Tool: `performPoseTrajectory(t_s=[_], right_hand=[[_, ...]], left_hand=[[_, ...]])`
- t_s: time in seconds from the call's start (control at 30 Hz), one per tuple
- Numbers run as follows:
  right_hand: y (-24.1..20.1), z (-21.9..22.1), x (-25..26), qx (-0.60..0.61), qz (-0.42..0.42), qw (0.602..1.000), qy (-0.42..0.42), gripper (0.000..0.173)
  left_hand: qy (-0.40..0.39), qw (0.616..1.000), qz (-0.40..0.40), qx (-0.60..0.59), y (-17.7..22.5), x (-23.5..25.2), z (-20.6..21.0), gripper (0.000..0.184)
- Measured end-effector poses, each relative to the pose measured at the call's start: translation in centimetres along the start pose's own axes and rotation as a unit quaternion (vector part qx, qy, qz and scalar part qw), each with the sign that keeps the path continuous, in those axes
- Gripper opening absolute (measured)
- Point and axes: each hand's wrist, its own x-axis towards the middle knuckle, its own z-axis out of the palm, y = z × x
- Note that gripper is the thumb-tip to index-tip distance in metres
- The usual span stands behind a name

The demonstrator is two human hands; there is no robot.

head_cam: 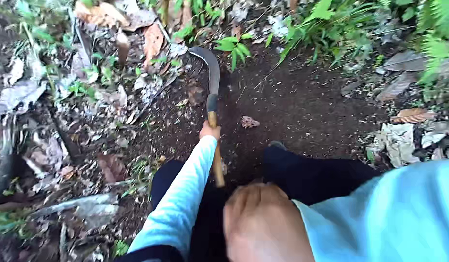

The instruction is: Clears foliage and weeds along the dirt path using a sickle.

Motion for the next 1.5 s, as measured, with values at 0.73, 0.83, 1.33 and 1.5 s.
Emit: performPoseTrajectory(t_s=[0.73,0.83,1.33,1.5], right_hand=[[26.2,5.1,6.8,0.491,-0.144,0.827,-0.233,0.03],[27.5,5.9,8.1,0.521,-0.166,0.809,-0.216,0.029],[33.4,15.0,18.7,0.501,0.128,0.813,-0.269,0.036],[31.1,7.2,19.3,0.617,0.126,0.776,-0.046,0.038]], left_hand=[[-0.067,0.892,0.317,0.314,9.6,32.8,8.9,0.065],[0.056,0.993,0.048,0.087,2.0,33.5,7.9,0.071],[0.31,0.927,-0.21,0.022,-5.4,26.7,-6.0,0.051],[0.297,0.946,-0.123,0.051,-4.2,24.7,-5.7,0.059]])
